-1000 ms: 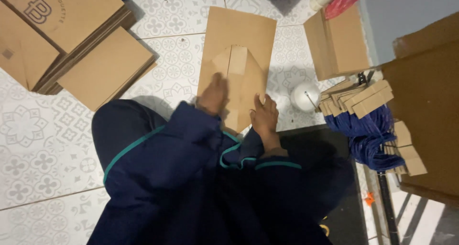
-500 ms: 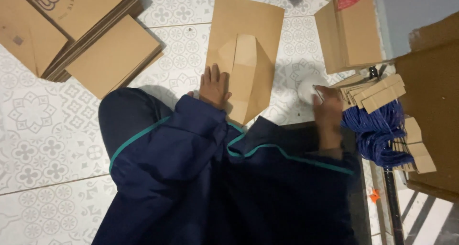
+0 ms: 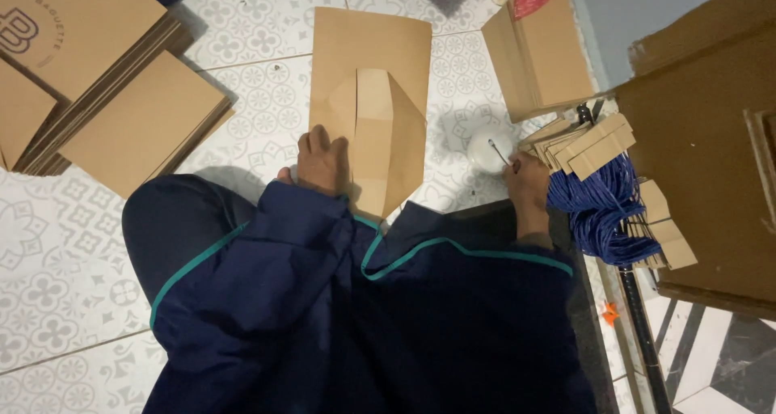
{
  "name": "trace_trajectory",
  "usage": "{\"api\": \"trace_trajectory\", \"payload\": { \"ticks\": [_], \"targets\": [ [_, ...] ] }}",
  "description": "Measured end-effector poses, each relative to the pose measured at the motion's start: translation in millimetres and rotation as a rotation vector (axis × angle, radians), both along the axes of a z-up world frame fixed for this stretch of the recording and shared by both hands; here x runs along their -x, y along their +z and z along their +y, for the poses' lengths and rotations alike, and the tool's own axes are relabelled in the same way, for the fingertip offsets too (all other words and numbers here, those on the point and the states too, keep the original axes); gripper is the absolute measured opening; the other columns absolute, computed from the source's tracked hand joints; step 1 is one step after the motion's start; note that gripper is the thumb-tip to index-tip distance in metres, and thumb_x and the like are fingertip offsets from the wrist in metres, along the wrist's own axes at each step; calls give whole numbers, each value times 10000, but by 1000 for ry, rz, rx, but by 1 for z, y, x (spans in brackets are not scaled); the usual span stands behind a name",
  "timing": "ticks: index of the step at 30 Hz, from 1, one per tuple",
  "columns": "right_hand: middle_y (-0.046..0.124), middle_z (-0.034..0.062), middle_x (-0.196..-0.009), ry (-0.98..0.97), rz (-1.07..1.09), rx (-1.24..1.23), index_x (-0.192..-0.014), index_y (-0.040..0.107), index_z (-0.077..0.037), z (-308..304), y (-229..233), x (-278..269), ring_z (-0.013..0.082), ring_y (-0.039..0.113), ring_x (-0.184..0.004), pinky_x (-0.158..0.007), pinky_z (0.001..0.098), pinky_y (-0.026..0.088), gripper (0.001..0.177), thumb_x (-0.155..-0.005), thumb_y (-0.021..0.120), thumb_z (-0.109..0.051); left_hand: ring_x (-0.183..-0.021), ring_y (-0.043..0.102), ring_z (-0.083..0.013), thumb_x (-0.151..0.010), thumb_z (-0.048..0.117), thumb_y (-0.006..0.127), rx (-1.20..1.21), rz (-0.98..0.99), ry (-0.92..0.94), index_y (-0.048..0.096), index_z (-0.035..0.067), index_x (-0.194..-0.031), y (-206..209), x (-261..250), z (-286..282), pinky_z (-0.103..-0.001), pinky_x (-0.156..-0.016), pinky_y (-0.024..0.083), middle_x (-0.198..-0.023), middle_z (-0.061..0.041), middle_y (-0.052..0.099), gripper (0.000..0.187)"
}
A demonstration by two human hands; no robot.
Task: Folding and gluing paper bags to assemble them from flat sheets.
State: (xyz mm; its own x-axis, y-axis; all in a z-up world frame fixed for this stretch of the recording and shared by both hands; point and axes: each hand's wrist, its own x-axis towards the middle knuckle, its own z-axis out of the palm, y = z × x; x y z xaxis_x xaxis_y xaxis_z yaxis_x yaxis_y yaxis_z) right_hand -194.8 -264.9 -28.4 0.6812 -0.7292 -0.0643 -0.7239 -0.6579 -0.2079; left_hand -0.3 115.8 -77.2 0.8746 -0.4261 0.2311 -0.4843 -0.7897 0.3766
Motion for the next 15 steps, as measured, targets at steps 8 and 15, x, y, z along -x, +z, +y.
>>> {"api": "trace_trajectory", "payload": {
  "ticks": [8, 15],
  "targets": [
    [660, 159, -823, 54, -229, 177, -908, 744, -89, 7, 2, -3, 374, 700, -805, -692, 489, 573, 106, -840, 707, -162, -1269, 494, -464, -729, 643, 784, -27, 109, -120, 465, 70, -1354, -6, -5, 1, -552, -1090, 416, -1298, -240, 475, 906],
    [690, 171, -857, -73, -568, -107, -961, 799, -174, 39, 28, -6, 242, 651, -803, -730, 395, 518, 133, -915, 678, -198, -1312, 510, -449, -710, 378, 646, 178, 137, -61, 537, 26, -1313, -9, -4, 0, -538, -1181, 313, -1305, -292, 547, 706]
  ]
}}
